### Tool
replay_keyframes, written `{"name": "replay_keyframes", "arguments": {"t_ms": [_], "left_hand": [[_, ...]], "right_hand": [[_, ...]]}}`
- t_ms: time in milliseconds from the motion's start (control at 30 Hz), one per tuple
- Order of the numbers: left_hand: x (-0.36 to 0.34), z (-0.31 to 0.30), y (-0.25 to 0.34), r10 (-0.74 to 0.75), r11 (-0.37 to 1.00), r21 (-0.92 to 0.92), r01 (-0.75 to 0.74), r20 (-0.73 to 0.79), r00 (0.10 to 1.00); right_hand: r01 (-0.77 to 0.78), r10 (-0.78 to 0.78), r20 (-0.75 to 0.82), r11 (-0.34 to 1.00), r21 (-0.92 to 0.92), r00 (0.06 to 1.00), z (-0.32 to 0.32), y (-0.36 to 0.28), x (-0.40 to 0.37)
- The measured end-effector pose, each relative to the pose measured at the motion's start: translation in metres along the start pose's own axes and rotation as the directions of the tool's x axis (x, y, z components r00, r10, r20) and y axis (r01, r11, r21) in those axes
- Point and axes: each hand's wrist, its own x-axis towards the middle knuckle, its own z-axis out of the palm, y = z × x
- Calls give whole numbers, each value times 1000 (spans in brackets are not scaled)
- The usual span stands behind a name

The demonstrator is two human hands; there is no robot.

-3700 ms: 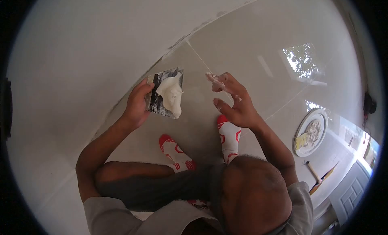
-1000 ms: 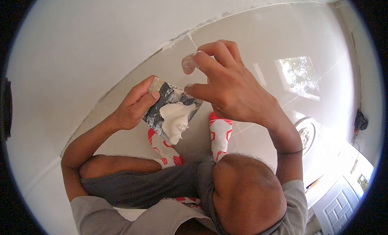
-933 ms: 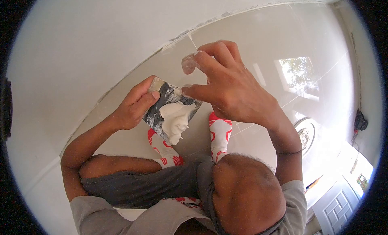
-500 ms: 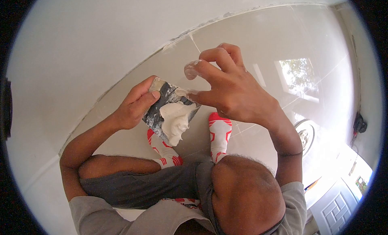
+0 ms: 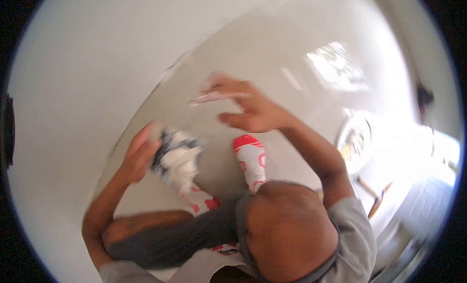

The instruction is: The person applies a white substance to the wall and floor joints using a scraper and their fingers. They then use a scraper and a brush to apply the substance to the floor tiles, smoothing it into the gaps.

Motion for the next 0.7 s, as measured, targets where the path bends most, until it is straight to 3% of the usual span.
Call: {"name": "replay_keyframes", "arguments": {"t_ms": [67,100,167,233,267,300,333,367,400,433,467,533,567,633,667,700], "left_hand": [[-7,1,-12,-90,995,-40,88,-51,995],[-7,-5,-10,-84,996,12,83,64,994],[-6,0,-10,-105,987,-117,113,70,992],[-13,-14,-36,-212,966,-171,193,-104,972],[-17,-25,-53,-203,968,-163,190,-72,976],[-18,-30,-65,-222,960,-203,195,-121,968],[-16,-32,-69,-248,948,-243,204,-169,954],[-14,-33,-68,-210,952,-251,177,-109,972],[-10,-33,-68,-221,950,-246,193,-90,971],[-6,-35,-67,-229,940,-265,215,-21,973],[-3,-35,-67,-233,929,-285,236,44,971],[-1,-31,-63,-247,925,-289,248,41,968],[1,-28,-62,-252,924,-290,249,29,967],[4,-25,-63,-271,928,-274,254,-28,962],[4,-24,-63,-282,934,-252,253,-86,955],[4,-22,-62,-288,940,-227,255,-129,949]], "right_hand": [[-96,96,-104,995,4,990,1,12,-33],[-167,171,-160,985,38,972,1,18,-54],[-283,321,-352,946,156,880,4,34,-108],[-452,465,-558,875,172,687,-4,35,-171],[-523,450,-691,844,120,566,-4,41,-211],[-595,411,-800,799,86,437,-9,46,-257],[-659,428,-868,732,172,249,-16,47,-308],[-726,286,-956,671,151,65,-20,44,-358],[-819,139,-990,565,102,-28,-23,35,-403],[-923,54,-997,377,72,-56,-25,35,-467],[-939,31,-986,300,166,-165,-23,9,-484],[-999,9,-999,-27,38,-38,-17,-11,-551],[-999,12,-999,-35,36,-36,-18,-16,-575],[-985,124,-978,-60,161,-167,-21,-24,-595],[-985,135,-976,-66,162,-170,-24,-25,-594],[-969,235,-942,11,247,-237,-27,-27,-592]]}}
